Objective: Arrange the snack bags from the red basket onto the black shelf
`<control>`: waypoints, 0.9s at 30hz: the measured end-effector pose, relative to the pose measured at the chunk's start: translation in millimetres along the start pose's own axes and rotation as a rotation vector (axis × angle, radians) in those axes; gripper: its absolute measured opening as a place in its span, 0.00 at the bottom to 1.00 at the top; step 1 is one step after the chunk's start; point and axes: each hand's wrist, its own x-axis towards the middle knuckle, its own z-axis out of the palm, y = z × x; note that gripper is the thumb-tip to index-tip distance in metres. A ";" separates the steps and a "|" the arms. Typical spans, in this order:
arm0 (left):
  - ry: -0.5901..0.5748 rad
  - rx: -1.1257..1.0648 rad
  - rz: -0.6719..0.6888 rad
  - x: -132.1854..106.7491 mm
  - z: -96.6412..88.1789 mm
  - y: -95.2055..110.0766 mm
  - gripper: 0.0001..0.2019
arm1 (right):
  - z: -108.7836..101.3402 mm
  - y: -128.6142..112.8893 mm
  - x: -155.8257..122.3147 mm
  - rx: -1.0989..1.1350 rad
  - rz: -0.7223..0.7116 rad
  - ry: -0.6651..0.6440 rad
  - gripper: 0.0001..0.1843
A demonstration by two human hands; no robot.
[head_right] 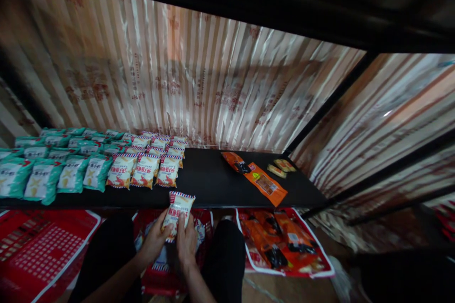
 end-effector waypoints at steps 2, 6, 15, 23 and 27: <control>0.005 0.018 0.011 3.5 1.1 3.0 0.29 | -2.3 -0.5 3.2 0.065 -0.014 -0.025 0.25; 0.052 0.064 0.017 12.2 2.9 8.2 0.28 | -4.0 1.8 11.6 0.164 -0.042 -0.068 0.29; 0.075 -0.064 -0.103 15.9 8.1 15.0 0.28 | -7.4 1.4 20.5 0.259 -0.082 -0.094 0.28; 0.136 -0.044 -0.108 21.9 1.3 17.2 0.31 | -1.5 0.9 18.2 0.193 -0.095 -0.075 0.30; 0.167 -0.044 -0.093 25.3 0.7 13.3 0.32 | 0.0 -0.6 18.8 0.185 -0.082 -0.096 0.29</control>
